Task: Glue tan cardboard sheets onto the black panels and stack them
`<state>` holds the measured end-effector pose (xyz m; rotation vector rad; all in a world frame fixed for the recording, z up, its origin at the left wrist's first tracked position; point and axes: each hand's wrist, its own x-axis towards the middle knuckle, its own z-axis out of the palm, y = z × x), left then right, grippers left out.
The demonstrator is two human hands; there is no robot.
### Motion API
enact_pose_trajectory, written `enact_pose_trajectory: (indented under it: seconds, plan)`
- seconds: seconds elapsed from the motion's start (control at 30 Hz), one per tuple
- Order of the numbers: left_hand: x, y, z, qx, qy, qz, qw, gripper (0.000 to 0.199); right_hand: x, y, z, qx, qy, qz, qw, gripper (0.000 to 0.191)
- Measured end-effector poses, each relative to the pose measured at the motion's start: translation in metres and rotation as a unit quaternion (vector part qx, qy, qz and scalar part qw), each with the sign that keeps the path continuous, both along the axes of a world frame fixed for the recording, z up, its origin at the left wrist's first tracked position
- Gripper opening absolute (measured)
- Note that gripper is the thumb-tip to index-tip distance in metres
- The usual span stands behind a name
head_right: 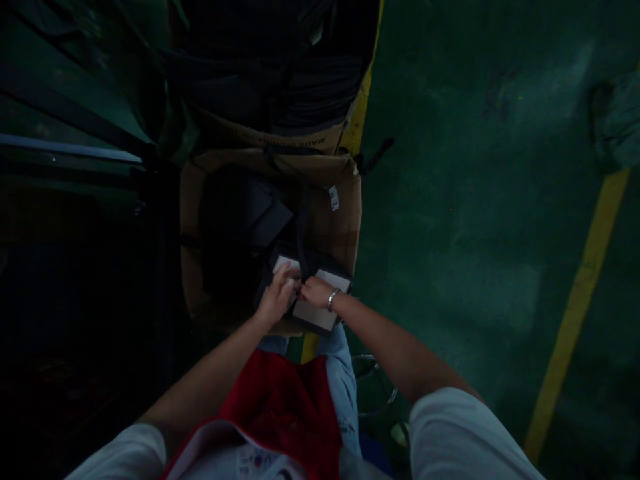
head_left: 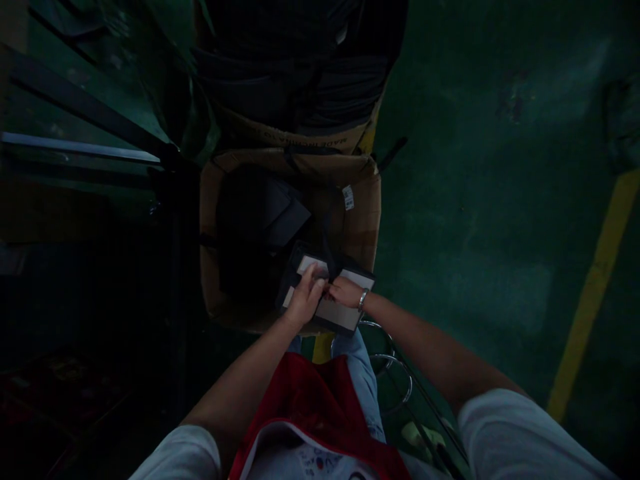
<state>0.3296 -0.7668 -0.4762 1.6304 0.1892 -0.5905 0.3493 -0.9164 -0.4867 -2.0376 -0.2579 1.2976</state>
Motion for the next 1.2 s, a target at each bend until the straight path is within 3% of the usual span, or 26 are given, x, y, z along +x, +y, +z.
enact_pose_trajectory:
  seconds: [0.1, 0.23, 0.37, 0.43, 0.53, 0.6, 0.7, 0.8, 0.93, 1.07, 1.2]
  plan:
    - [-0.03, 0.002, -0.007, 0.096, -0.064, -0.109, 0.987, 0.045, 0.005, -0.007, -0.003, 0.034, 0.081, -0.018, 0.996, 0.064]
    - [-0.035, -0.004, -0.007, 0.173, -0.054, -0.099, 0.978, 0.027, 0.01, -0.012, -0.007, 0.088, 0.16, -0.049, 0.982, 0.065]
    - [-0.024, -0.003, -0.005, 0.19, -0.03, -0.093, 0.977, 0.033, 0.013, -0.015, -0.006, 0.127, 0.203, -0.071, 0.968, 0.055]
    - [-0.022, -0.002, -0.005, 0.186, -0.014, -0.07, 0.98, 0.032, 0.008, -0.013, -0.001, 0.119, 0.161, -0.056, 0.978, 0.039]
    - [-0.02, -0.001, -0.005, 0.167, 0.06, 0.018, 0.984, 0.027, -0.008, -0.005, 0.008, 0.037, -0.001, -0.065, 0.997, 0.015]
    - [-0.02, -0.002, -0.005, 0.144, 0.12, 0.078, 0.979, 0.027, -0.022, 0.002, 0.012, -0.03, -0.094, -0.12, 0.988, 0.016]
    - [-0.017, -0.001, -0.002, 0.083, 0.209, 0.095, 0.97, 0.032, -0.038, 0.009, 0.012, -0.072, -0.17, -0.151, 0.971, 0.029]
    - [-0.011, 0.005, 0.004, 0.023, 0.281, 0.045, 0.958, 0.036, -0.044, 0.008, 0.007, -0.02, -0.191, -0.093, 0.977, 0.032]
    - [-0.004, 0.011, 0.011, 0.067, 0.235, -0.049, 0.969, 0.032, -0.037, 0.001, 0.008, 0.01, -0.153, -0.068, 0.986, 0.021]
    - [0.003, 0.009, 0.016, 0.104, 0.136, -0.146, 0.974, 0.026, -0.031, -0.002, 0.018, -0.023, -0.128, 0.008, 0.991, 0.016]
    - [0.007, 0.006, 0.015, 0.104, 0.143, -0.13, 0.976, 0.026, -0.034, 0.0, 0.025, -0.096, -0.19, -0.003, 0.977, 0.023]
